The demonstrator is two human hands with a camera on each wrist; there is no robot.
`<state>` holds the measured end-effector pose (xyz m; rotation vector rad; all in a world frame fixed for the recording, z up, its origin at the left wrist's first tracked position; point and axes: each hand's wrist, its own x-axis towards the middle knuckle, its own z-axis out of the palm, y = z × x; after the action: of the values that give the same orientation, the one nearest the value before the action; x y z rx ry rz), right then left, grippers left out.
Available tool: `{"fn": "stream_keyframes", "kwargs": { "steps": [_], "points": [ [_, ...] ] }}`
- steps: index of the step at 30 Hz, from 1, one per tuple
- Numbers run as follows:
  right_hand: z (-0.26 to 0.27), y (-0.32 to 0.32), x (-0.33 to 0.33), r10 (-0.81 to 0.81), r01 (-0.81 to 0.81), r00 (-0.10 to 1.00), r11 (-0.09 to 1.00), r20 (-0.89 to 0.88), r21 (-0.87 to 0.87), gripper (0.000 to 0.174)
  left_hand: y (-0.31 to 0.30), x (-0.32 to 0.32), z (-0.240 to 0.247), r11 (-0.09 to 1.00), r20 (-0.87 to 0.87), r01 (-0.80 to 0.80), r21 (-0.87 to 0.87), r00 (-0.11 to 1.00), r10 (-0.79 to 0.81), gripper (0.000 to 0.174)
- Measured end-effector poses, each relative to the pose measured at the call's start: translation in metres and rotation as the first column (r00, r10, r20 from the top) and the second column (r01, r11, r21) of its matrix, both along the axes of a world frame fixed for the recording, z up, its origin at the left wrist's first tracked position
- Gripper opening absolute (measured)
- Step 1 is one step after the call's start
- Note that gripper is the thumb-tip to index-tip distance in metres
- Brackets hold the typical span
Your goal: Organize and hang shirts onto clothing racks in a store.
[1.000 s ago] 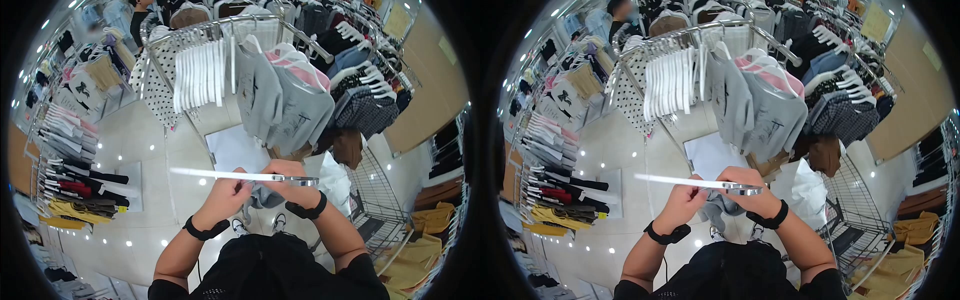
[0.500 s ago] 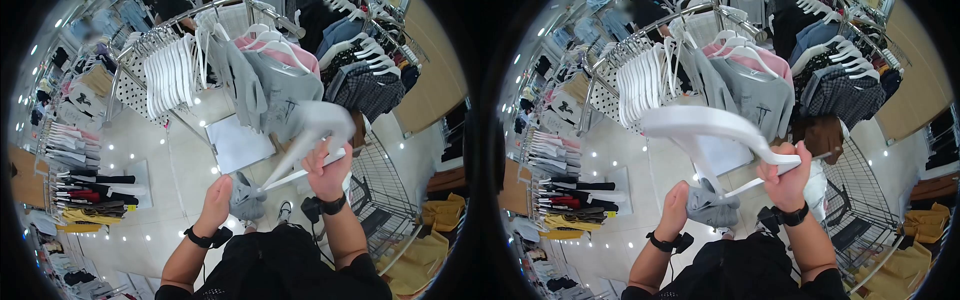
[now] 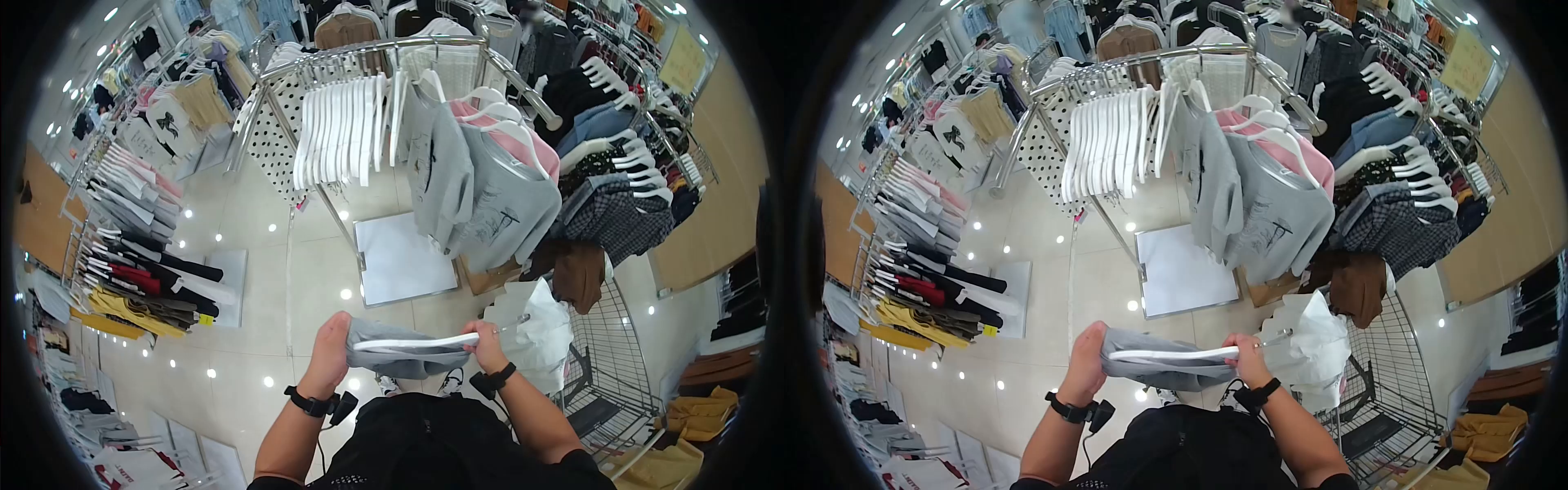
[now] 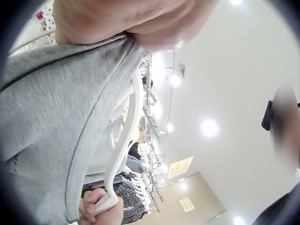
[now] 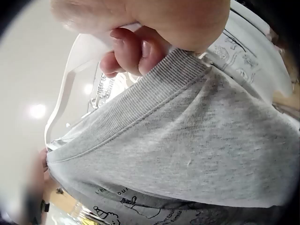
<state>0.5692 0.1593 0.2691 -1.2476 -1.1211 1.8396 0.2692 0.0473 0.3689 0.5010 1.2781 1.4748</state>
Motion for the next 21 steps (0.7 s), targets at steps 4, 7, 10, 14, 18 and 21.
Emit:
{"fn": "stream_keyframes", "kwargs": {
  "steps": [4, 7, 10, 14, 18, 21],
  "points": [
    [0.008, 0.0, -0.007, 0.115, -0.147, 0.969, 0.98, 0.22, 0.136, 0.042, -0.011, -0.017, 0.0, 0.984, -0.79, 0.065, -0.164, 0.59, -0.17, 0.026],
    [0.003, 0.0, -0.022, 0.077, -0.473, 0.791, 0.706, 0.607, 0.526, 0.041, -0.016, -0.035, -0.011, 0.975, -0.89, 0.189, -0.118, 0.415, -0.188, 0.022],
    [0.002, -0.021, -0.049, 0.247, -0.602, 0.714, 0.695, 0.656, 0.394, 0.036, -0.018, -0.044, -0.014, 0.946, -0.905, 0.257, -0.2, 0.321, -0.279, 0.021],
    [0.073, -0.046, -0.126, 0.402, -0.667, 0.703, 0.659, 0.587, 0.347, 0.029, -0.019, -0.04, -0.031, 0.911, -0.958, 0.392, -0.128, 0.19, -0.216, 0.018],
    [0.104, -0.051, -0.171, 0.396, -0.573, 0.783, 0.759, 0.479, 0.31, 0.026, -0.025, -0.066, -0.034, 0.929, -0.97, 0.364, -0.068, 0.195, -0.148, 0.016],
    [0.098, -0.044, -0.181, 0.405, -0.534, 0.818, 0.799, 0.408, 0.278, 0.025, -0.033, -0.091, -0.027, 0.948, -0.971, 0.319, 0.005, 0.228, -0.071, 0.015]
  ]
}}
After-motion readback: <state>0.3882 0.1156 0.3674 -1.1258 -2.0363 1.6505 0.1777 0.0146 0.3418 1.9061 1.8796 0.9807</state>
